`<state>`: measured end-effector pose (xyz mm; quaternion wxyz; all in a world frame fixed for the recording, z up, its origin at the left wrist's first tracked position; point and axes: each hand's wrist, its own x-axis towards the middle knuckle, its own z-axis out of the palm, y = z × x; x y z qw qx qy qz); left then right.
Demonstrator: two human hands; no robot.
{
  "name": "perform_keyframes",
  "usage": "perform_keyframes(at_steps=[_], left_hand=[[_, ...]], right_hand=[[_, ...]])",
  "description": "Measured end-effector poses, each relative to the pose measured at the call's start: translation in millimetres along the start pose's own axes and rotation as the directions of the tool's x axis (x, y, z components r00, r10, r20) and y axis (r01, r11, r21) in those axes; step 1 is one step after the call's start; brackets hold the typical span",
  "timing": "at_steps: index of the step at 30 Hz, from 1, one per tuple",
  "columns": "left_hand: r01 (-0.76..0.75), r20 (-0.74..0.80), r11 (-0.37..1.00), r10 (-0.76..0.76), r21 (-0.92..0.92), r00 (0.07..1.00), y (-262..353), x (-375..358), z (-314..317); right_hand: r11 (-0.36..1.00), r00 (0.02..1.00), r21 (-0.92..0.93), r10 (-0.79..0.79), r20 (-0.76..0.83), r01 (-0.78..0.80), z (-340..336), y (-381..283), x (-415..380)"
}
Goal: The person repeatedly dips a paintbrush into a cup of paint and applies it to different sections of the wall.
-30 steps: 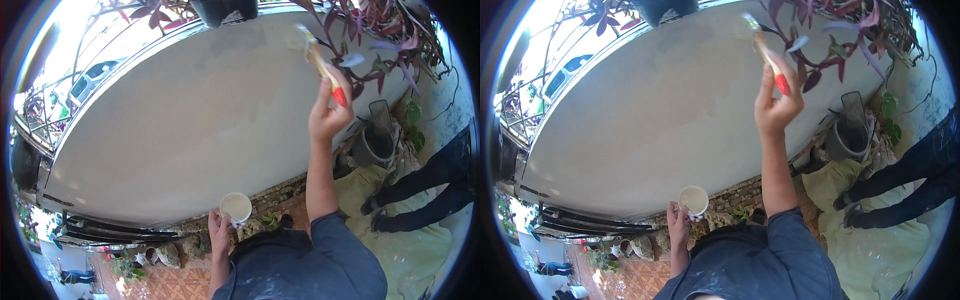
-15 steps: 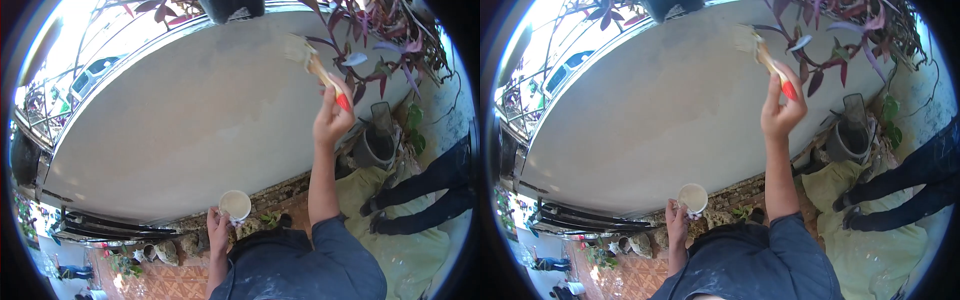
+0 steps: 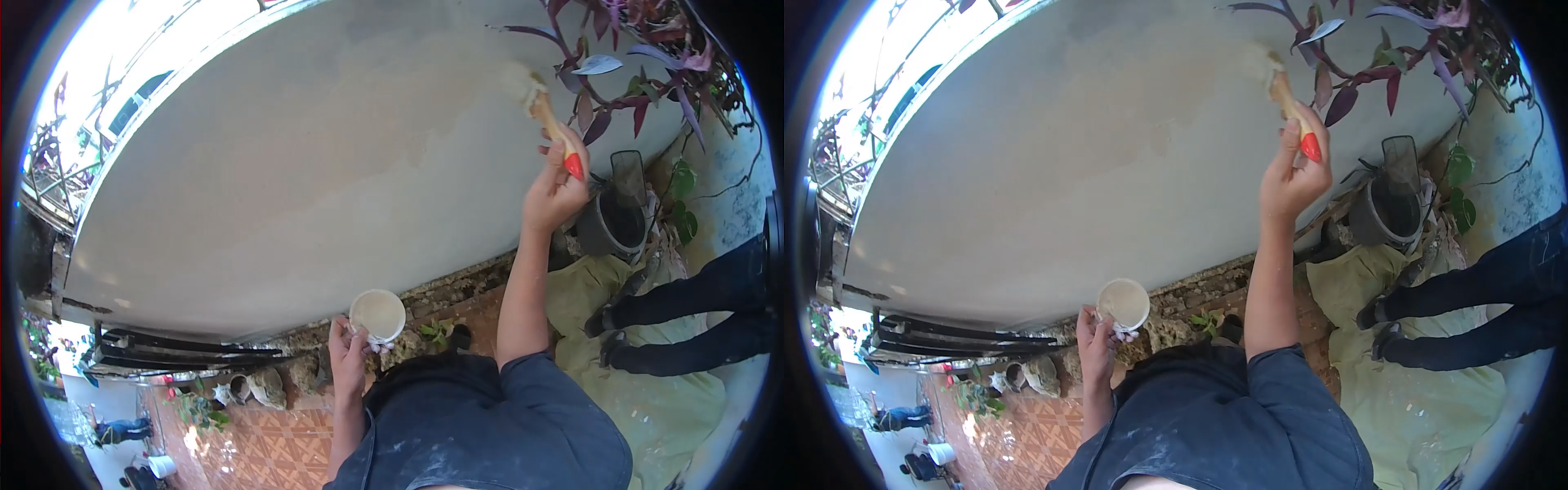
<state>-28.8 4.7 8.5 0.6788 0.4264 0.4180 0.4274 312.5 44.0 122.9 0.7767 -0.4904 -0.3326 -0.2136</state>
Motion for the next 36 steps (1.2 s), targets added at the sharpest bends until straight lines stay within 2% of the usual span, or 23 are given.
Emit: perform_keyframes(at_steps=[2, 4, 6, 7, 9, 10, 13, 14, 16, 18, 20, 22, 25, 26, 28, 30, 31, 33, 36], left_hand=[[0.018, 0.021, 1.000, -0.019, 0.009, 1.000, 0, 0, 0], [0.031, 0.042, 0.998, -0.034, 0.054, 0.999, 2, -2, 3], [0.053, 0.037, 0.998, -0.055, 0.043, 0.998, -7, -3, -3], [0.040, 0.038, 0.999, -0.041, 0.026, 0.998, -9, 1, -3], [0.058, 0.048, 0.998, -0.059, 0.027, 0.997, -2, 1, 7], [0.068, 0.055, 0.997, -0.069, 0.027, 0.996, -2, 1, 8], [0.082, 0.059, 0.996, -0.084, 0.030, 0.995, 0, -2, 4], [0.082, 0.072, 0.996, -0.085, 0.035, 0.994, 0, -2, 3], [0.093, 0.049, 0.996, -0.094, 0.015, 0.994, -2, -2, 2], [0.112, 0.040, 0.994, -0.113, 0.016, 0.993, -4, -4, 1], [0.117, 0.028, 0.991, -0.119, 0.067, 0.992, -3, -1, 1], [0.115, 0.069, 0.990, -0.120, 0.078, 0.990, 1, 1, 1], [0.110, 0.105, 0.993, -0.113, 0.038, 0.988, 4, 3, 4], [0.093, 0.114, 0.994, -0.099, 0.057, 0.989, 7, 4, 6], [0.074, 0.101, 0.995, -0.080, 0.066, 0.992, 10, -1, 6], [0.069, 0.070, 0.996, -0.073, 0.062, 0.995, 10, -2, 7], [0.066, 0.058, 0.996, -0.069, 0.056, 0.996, 9, -3, 6], [0.083, 0.070, 0.995, -0.087, 0.056, 0.994, 4, -3, 0], [0.089, 0.048, 0.991, -0.094, 0.098, 0.994, -3, -3, -9]], right_hand=[[0.999, 0.995, -0.022, -0.037, -0.090, 0.035, 1, -2, -9], [0.981, 0.989, -0.156, -0.103, 0.102, 0.118, 14, -11, -41], [0.986, 0.954, 0.013, -0.166, 0.250, 0.169, 37, -31, -75], [0.986, 0.955, 0.002, -0.160, 0.249, 0.164, 38, -36, -83], [0.989, 0.929, 0.147, -0.060, 0.364, 0.006, 37, -44, -94], [0.990, 0.930, 0.143, -0.054, 0.363, 0.002, 32, -36, -88], [0.995, 0.985, 0.012, 0.101, 0.137, -0.103, -1, 5, -50], [0.994, 0.984, 0.019, 0.100, 0.147, -0.104, -6, 9, -46], [0.997, 0.998, -0.059, 0.060, 0.027, -0.059, -11, 13, -43], [0.992, 0.987, -0.112, -0.038, 0.158, 0.056, -2, 5, -67], [0.999, 0.952, 0.005, -0.038, 0.303, 0.039, 24, -21, -102], [0.986, 0.896, 0.147, 0.004, 0.443, -0.077, 36, -42, -123], [0.987, 0.933, 0.136, 0.032, 0.358, -0.085, 23, -29, -117], [0.995, 0.950, 0.021, 0.085, 0.299, -0.095, 14, -20, -106], [0.995, 0.978, -0.075, 0.085, 0.189, -0.072, -10, 23, -84], [0.979, 0.976, -0.089, 0.194, 0.098, -0.186, -20, 20, -69], [0.979, 0.975, -0.082, 0.195, 0.109, -0.187, -16, 19, -76], [0.995, 0.988, -0.076, 0.078, 0.135, -0.068, -6, 14, -97], [0.996, 0.935, 0.062, 0.038, 0.353, -0.064, 22, -23, -132]])
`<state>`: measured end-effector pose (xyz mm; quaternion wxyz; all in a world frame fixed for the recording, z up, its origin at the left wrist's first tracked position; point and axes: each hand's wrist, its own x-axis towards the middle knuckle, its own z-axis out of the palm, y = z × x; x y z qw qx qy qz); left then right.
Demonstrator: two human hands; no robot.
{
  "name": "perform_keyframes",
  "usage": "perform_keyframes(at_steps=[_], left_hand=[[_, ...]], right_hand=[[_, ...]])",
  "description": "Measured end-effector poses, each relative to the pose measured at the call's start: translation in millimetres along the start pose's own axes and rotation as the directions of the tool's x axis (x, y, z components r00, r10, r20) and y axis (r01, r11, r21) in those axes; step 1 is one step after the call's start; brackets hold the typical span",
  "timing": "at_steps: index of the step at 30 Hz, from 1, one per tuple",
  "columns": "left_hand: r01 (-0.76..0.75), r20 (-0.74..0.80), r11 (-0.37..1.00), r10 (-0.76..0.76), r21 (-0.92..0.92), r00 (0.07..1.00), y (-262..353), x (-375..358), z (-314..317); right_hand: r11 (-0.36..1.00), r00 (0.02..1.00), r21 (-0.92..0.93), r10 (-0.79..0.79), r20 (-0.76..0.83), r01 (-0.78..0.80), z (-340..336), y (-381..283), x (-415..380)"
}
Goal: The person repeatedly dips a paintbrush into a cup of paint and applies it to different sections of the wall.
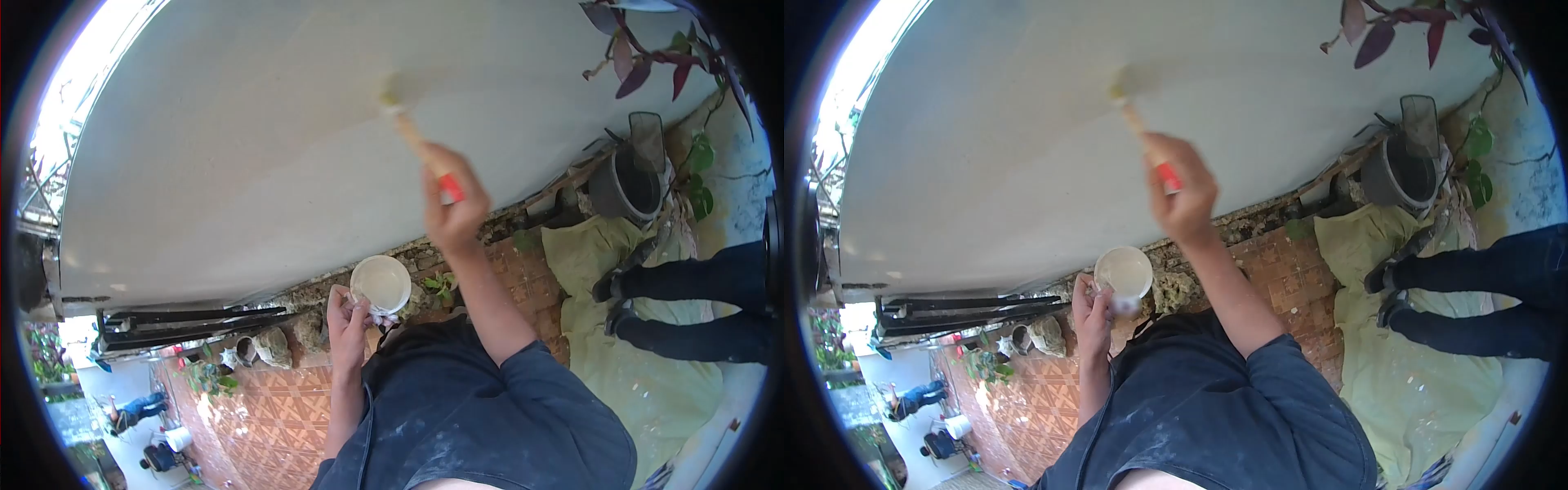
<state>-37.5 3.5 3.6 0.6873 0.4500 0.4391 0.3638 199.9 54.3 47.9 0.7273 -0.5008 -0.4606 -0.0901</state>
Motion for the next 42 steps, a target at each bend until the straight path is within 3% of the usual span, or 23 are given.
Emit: perform_keyframes(at_steps=[1, 4, 6, 8, 11, 13, 17, 20, 22, 24, 29, 31, 35, 38, 42], left_hand=[[0.003, 0.011, 1.000, -0.003, 0.008, 1.000, 3, -1, 1], [0.019, -0.002, 1.000, -0.019, -0.005, 1.000, 11, -4, 4], [-0.018, 0.007, 1.000, 0.018, 0.023, 1.000, 12, -4, 2], [-0.026, -0.005, 1.000, 0.026, -0.002, 1.000, 11, -7, 0], [-0.040, -0.026, 0.999, 0.040, -0.029, 0.999, 3, -7, -3], [-0.041, -0.025, 0.999, 0.040, -0.021, 0.999, 0, -6, -5], [-0.009, -0.040, 0.999, 0.008, -0.030, 0.999, 4, -11, -5], [-0.004, -0.053, 1.000, 0.002, -0.030, 0.999, 6, -11, -8], [-0.012, -0.050, 0.999, 0.011, -0.030, 0.999, 7, -13, -9], [-0.025, -0.086, 0.999, 0.022, -0.040, 0.996, 9, -16, -9], [-0.031, -0.115, 0.998, 0.025, -0.052, 0.993, 2, -17, -14], [-0.006, -0.116, 1.000, 0.004, -0.016, 0.993, 5, -18, -14], [0.018, -0.068, 1.000, -0.017, 0.010, 0.998, 7, -13, -13], [0.037, -0.067, 0.999, -0.035, 0.031, 0.997, 12, -10, -4], [0.019, -0.006, 1.000, -0.019, 0.020, 1.000, 9, -7, -6]], right_hand=[[0.996, 0.998, 0.085, -0.005, 0.069, -0.001, 5, -5, -3], [0.998, 0.998, 0.065, 0.007, 0.061, -0.011, -11, 7, 0], [0.993, 0.994, -0.082, 0.081, -0.071, -0.087, -38, 35, 10], [0.979, 0.982, -0.194, 0.029, -0.188, -0.066, -66, 59, 21], [0.984, 0.965, -0.155, 0.049, -0.259, -0.092, -64, 52, 14], [0.987, 0.986, -0.148, 0.046, -0.159, -0.070, -39, 37, -5], [0.995, 0.995, 0.103, -0.004, 0.098, -0.007, 12, 3, -33], [0.995, 0.996, 0.088, 0.032, 0.084, -0.040, 6, 13, -32], [0.983, 0.980, -0.016, 0.182, -0.079, -0.184, -22, 50, -27], [0.981, 0.944, 0.007, 0.187, -0.272, -0.192, -54, 66, -4], [0.988, 0.936, -0.101, 0.071, -0.345, -0.112, -72, 71, 4], [0.986, 0.978, -0.151, 0.034, -0.204, -0.066, -37, 56, -13], [0.978, 0.997, 0.204, -0.042, 0.057, 0.030, 26, 3, -29], [0.969, 0.990, 0.242, 0.007, 0.139, -0.041, 23, -6, -10], [0.995, 0.978, 0.096, 0.020, -0.206, 0.000, -39, 63, 37]])
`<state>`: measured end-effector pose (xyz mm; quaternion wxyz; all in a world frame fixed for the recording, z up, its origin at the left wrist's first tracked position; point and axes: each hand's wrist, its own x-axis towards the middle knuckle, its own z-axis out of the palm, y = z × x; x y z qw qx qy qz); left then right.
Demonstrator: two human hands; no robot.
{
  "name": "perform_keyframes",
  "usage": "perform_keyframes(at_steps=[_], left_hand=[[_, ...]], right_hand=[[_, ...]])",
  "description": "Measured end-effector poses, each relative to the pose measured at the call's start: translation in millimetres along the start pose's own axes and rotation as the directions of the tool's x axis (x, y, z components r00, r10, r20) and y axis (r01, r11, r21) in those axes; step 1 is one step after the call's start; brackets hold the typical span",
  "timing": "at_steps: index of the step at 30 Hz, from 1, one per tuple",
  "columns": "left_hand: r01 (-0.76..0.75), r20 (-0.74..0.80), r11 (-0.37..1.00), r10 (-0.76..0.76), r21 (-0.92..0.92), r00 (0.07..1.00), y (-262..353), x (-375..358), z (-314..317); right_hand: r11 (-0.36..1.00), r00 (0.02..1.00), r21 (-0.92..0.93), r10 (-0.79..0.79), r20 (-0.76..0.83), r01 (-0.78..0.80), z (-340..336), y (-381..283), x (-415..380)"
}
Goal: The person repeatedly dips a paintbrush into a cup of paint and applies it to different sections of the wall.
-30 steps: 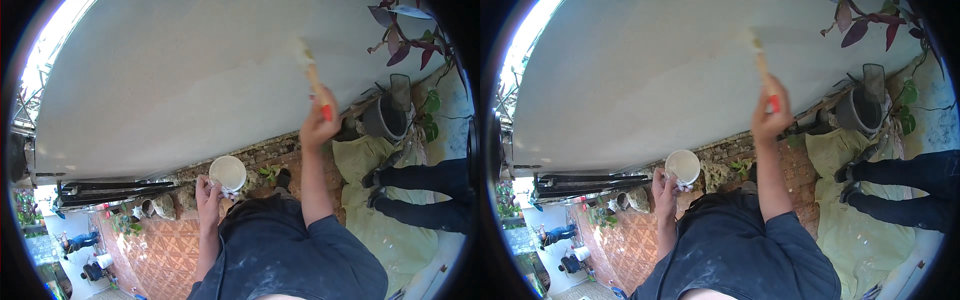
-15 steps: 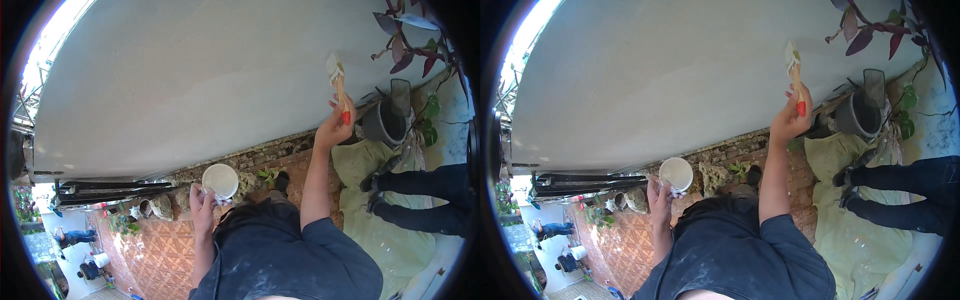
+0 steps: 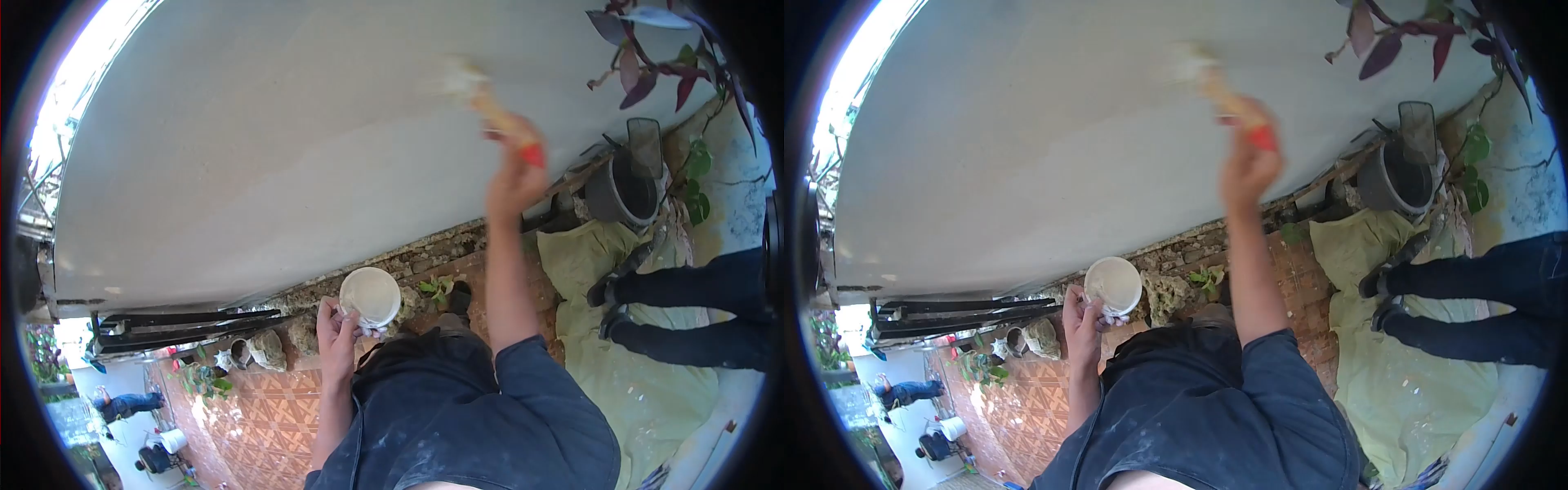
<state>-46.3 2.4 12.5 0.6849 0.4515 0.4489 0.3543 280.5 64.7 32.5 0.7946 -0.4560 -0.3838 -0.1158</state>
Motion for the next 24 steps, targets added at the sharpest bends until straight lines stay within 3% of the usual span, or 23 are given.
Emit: perform_keyframes(at_steps=[2, 3, 5, 8, 12, 13, 15, 17, 19, 21, 22, 24], left_hand=[[-0.015, -0.003, 0.999, 0.015, -0.039, 1.000, -3, -2, 0], [-0.006, -0.014, 0.998, 0.005, -0.056, 1.000, -3, -3, 1], [0.006, -0.033, 0.997, -0.009, -0.074, 0.999, -5, -3, 1], [0.048, -0.020, 0.998, -0.049, -0.037, 0.999, -5, -4, -2], [0.050, 0.028, 0.999, -0.050, -0.002, 0.998, -6, -3, -9], [0.046, 0.017, 0.999, -0.046, -0.008, 0.999, -7, -3, -10], [0.047, 0.030, 0.999, -0.046, -0.011, 0.998, -3, -3, -8], [0.037, 0.034, 0.999, -0.036, -0.025, 0.999, -3, -4, -8], [0.020, 0.017, 0.999, -0.020, -0.037, 1.000, -5, -6, -10], [0.015, -0.001, 0.998, -0.015, -0.064, 1.000, -5, -7, -9], [0.022, -0.010, 0.997, -0.023, -0.080, 1.000, -5, -8, -9], [0.018, -0.005, 0.997, -0.018, -0.070, 1.000, -6, -7, -9]], right_hand=[[0.988, 0.987, -0.146, -0.068, -0.149, 0.046, -27, -2, 27], [0.990, 0.988, -0.134, -0.066, -0.138, 0.048, -29, -5, 29], [0.949, 0.970, -0.307, -0.142, -0.200, 0.076, -31, -11, 27], [0.936, 0.983, -0.298, -0.180, 0.043, 0.185, 12, -19, -13], [0.982, 0.942, 0.132, -0.168, 0.292, 0.135, 68, -64, -52], [0.983, 0.944, 0.125, -0.167, 0.284, 0.137, 66, -63, -50], [0.969, 0.946, 0.180, 0.110, 0.306, -0.171, 60, -52, -37], [0.942, 0.970, 0.232, 0.227, 0.086, -0.241, 35, -29, 4], [0.996, 0.992, 0.069, 0.066, -0.104, -0.059, 2, -11, 36], [0.993, 0.971, -0.114, -0.052, -0.233, 0.026, -14, -19, 53], [0.994, 0.973, -0.109, -0.053, -0.225, 0.029, -12, -22, 51], [0.943, 0.971, -0.306, -0.185, -0.149, 0.132, -4, -31, 42]])
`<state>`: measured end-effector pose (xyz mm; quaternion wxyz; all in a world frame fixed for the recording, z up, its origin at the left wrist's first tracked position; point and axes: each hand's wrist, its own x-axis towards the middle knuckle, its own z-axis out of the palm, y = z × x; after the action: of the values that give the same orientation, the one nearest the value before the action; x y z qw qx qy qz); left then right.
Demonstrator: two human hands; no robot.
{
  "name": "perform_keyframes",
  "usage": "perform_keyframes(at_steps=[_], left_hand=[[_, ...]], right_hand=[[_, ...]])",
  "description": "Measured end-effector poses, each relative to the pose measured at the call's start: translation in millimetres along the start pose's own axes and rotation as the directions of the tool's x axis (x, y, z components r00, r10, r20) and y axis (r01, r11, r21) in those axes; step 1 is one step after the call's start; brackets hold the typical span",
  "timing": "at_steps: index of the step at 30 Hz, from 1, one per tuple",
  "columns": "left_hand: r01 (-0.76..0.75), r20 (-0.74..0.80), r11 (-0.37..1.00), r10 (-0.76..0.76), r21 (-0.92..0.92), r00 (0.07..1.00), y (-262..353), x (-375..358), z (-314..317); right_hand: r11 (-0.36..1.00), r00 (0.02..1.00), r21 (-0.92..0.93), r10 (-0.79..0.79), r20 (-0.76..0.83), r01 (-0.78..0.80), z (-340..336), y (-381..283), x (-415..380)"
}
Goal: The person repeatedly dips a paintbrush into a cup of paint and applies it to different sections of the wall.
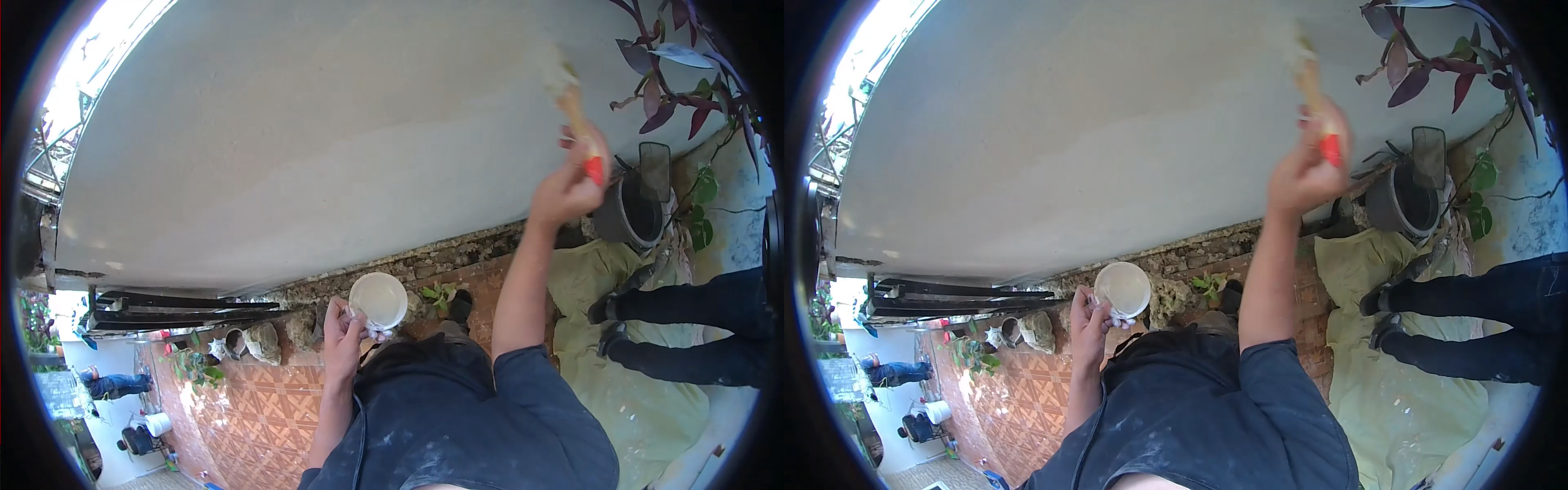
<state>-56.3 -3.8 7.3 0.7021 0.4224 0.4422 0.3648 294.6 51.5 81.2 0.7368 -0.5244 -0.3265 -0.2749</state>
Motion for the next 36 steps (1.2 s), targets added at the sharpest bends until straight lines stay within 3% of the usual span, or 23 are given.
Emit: perform_keyframes(at_steps=[2, 4, 6, 7, 9, 12, 13, 15, 16, 18, 20, 21, 23, 25, 27, 30, 34, 36], left_hand=[[-0.001, 0.012, 1.000, 0.000, 0.021, 1.000, 1, 2, 2], [-0.001, 0.013, 1.000, 0.000, 0.030, 1.000, 3, 4, 7], [-0.011, 0.035, 0.999, 0.009, 0.036, 0.999, 4, 8, 12], [-0.020, 0.054, 0.999, 0.018, 0.037, 0.998, 4, 7, 13], [-0.018, 0.065, 0.999, 0.016, 0.035, 0.998, 3, 6, 14], [-0.013, 0.086, 1.000, 0.012, 0.009, 0.996, 2, -1, 12], [-0.005, 0.105, 1.000, 0.006, -0.005, 0.994, 2, -2, 11], [-0.003, 0.085, 1.000, 0.006, -0.025, 0.996, -2, -4, 9], [0.007, 0.072, 0.999, -0.005, -0.036, 0.997, -5, -6, 8], [-0.001, 0.044, 0.999, 0.003, -0.034, 0.999, -4, -9, 12], [-0.009, 0.023, 1.000, 0.009, -0.022, 1.000, -5, -8, 12], [0.006, 0.030, 1.000, -0.006, -0.014, 1.000, -5, -9, 14], [-0.006, 0.034, 1.000, 0.007, -0.024, 0.999, -2, -8, 18], [-0.003, 0.065, 0.999, 0.005, -0.033, 0.998, -4, -8, 17], [-0.010, 0.091, 0.999, 0.015, -0.052, 0.996, -4, -8, 18], [-0.012, 0.087, 0.998, 0.018, -0.066, 0.996, -5, -10, 22], [0.008, 0.110, 1.000, -0.006, -0.023, 0.994, -8, -5, 21], [0.013, 0.125, 1.000, -0.013, -0.006, 0.992, -7, -4, 22]], right_hand=[[0.990, 0.980, 0.044, -0.143, 0.140, 0.138, 23, -12, -30], [0.970, 0.928, 0.183, -0.210, 0.309, 0.158, 37, -48, -51], [0.942, 0.890, 0.332, -0.102, 0.445, -0.058, 45, -79, -64], [0.943, 0.892, 0.329, -0.099, 0.442, -0.058, 45, -76, -63], [0.848, 0.915, 0.454, 0.083, 0.396, -0.274, 48, -60, -55], [0.954, 0.973, 0.266, 0.080, 0.218, -0.138, 31, -37, -16], [0.952, 0.972, 0.275, 0.072, 0.223, -0.134, 30, -37, -13], [0.966, 0.997, 0.253, 0.029, 0.071, -0.046, 28, -38, -14], [0.966, 0.996, 0.252, 0.034, 0.079, -0.052, 31, -42, -19], [0.972, 0.957, 0.157, -0.205, 0.206, 0.175, 45, -63, -37], [0.948, 0.924, 0.276, -0.241, 0.297, 0.159, 61, -87, -53], [0.953, 0.926, 0.260, -0.230, 0.299, 0.153, 62, -93, -55], [0.893, 0.919, 0.418, -0.010, 0.393, -0.169, 63, -98, -55], [0.882, 0.939, 0.436, 0.021, 0.343, -0.179, 56, -72, -39], [0.969, 0.979, 0.245, -0.054, 0.195, 0.005, 45, -49, -21], [0.985, 0.982, 0.144, -0.115, 0.152, 0.093, 35, -52, -21], [0.967, 0.937, 0.201, -0.208, 0.281, 0.155, 54, -102, -55], [0.942, 0.886, 0.325, -0.079, 0.456, -0.083, 59, -114, -62]])
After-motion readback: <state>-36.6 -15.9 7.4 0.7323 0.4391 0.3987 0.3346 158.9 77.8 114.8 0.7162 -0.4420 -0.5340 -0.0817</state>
